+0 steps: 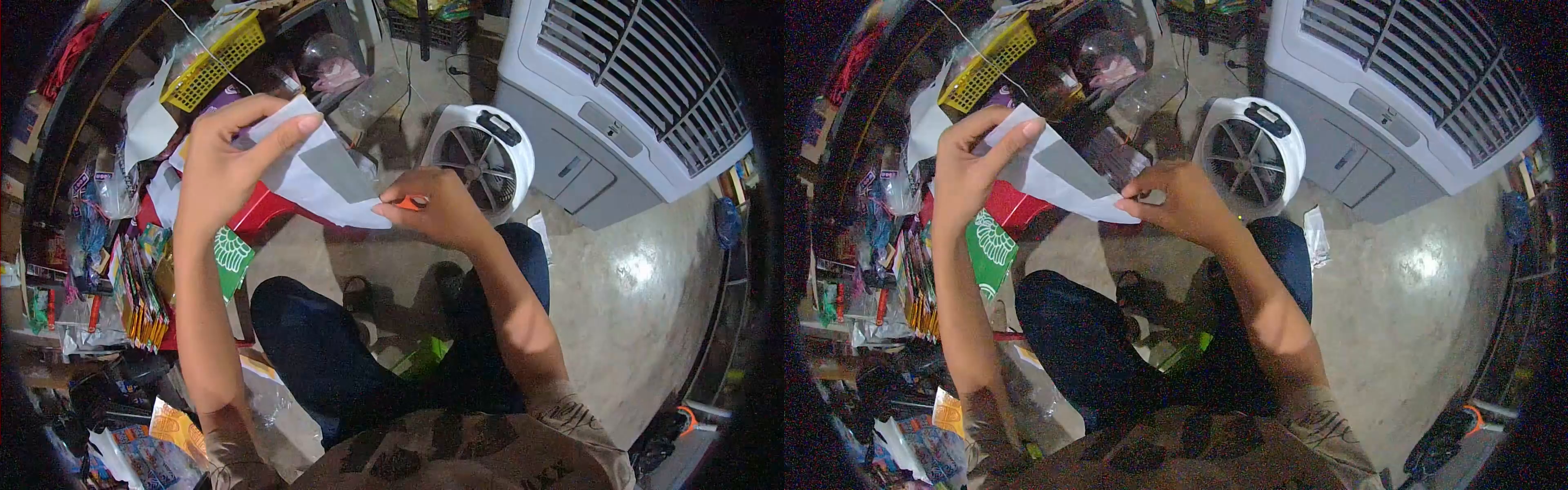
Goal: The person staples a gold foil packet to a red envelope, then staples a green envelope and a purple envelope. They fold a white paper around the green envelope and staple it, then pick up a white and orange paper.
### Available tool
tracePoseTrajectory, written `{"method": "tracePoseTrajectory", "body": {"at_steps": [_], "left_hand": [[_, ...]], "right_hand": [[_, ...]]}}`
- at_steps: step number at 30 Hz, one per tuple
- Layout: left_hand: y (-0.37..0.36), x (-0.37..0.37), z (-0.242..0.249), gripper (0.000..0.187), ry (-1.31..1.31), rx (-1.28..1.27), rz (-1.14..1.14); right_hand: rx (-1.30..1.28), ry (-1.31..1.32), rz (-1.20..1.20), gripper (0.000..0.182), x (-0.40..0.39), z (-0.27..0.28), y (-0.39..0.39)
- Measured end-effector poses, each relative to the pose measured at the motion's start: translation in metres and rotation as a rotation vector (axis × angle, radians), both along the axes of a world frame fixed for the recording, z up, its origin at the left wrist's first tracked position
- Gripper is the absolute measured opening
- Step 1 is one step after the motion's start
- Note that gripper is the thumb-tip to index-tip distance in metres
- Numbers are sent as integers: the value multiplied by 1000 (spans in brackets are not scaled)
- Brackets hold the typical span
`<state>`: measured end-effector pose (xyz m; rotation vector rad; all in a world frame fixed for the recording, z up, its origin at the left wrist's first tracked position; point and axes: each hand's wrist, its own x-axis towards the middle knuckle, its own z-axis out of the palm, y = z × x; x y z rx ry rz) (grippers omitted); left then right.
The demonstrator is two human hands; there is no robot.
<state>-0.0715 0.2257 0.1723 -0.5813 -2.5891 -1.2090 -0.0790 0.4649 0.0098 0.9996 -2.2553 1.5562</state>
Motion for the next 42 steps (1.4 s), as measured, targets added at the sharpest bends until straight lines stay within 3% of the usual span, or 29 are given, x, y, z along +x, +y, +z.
{"method": "tracePoseTrajectory", "body": {"at_steps": [3, 9, 12, 21, 39, 41, 42], "left_hand": [[-5, 0, 5, 23, -4, 62, -4], [-9, -1, 13, 23, -11, 113, 20], [-10, -3, 15, 23, -5, 127, 4], [-16, -10, 13, 24, -24, 120, -7], [-45, -25, -3, 23, -124, 134, 27], [-53, -24, -13, 26, -108, 52, 64], [-49, -21, -20, 37, 52, 24, 18]], "right_hand": [[43, 27, 23, 19, 0, -2, 0], [51, -261, 31, 32, 4, 9, 2], [-24, -303, 58, 39, 5, 4, 2], [85, -298, -16, 49, 2, 3, 3], [165, -316, -20, 44, 4, 10, 9], [296, -160, -30, 40, 1, 11, 15], [360, -85, -35, 38, 0, 12, 19]]}}
